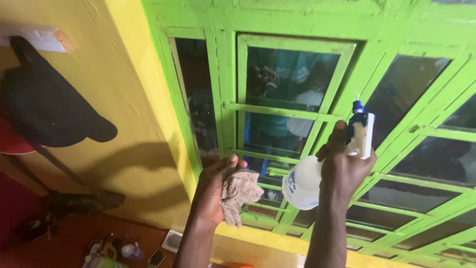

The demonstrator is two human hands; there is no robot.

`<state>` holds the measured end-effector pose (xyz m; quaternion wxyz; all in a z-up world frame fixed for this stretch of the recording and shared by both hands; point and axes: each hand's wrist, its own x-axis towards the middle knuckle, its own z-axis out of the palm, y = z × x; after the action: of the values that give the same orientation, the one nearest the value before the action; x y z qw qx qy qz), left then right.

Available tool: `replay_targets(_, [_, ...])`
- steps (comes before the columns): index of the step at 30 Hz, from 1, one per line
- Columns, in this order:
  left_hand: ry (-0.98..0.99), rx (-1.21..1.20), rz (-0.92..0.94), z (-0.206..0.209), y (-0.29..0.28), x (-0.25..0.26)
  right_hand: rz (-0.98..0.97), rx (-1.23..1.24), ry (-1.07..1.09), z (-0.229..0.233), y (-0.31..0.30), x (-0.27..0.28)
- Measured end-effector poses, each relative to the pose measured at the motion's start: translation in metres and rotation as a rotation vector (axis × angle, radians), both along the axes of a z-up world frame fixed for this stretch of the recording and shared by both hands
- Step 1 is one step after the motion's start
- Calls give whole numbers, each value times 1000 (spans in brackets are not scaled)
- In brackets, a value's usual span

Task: The person sprays a cleaning solution from a bottle onto the glass panes of a window and then wipes the glass with a cloth.

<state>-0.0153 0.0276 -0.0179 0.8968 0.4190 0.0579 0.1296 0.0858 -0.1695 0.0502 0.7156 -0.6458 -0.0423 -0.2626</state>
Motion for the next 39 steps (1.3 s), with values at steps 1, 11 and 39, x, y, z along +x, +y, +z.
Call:
replay_targets(1, [-15, -12, 1, -1, -1, 0, 18, 29, -24, 3, 2, 2])
replay_targets(11, [-75, -120, 153, -14, -2, 10, 142, 71, -67, 36, 16, 12])
replay_targets(39, [-103, -174, 269, -5, 14, -23, 466, 62, -79, 62, 83, 48])
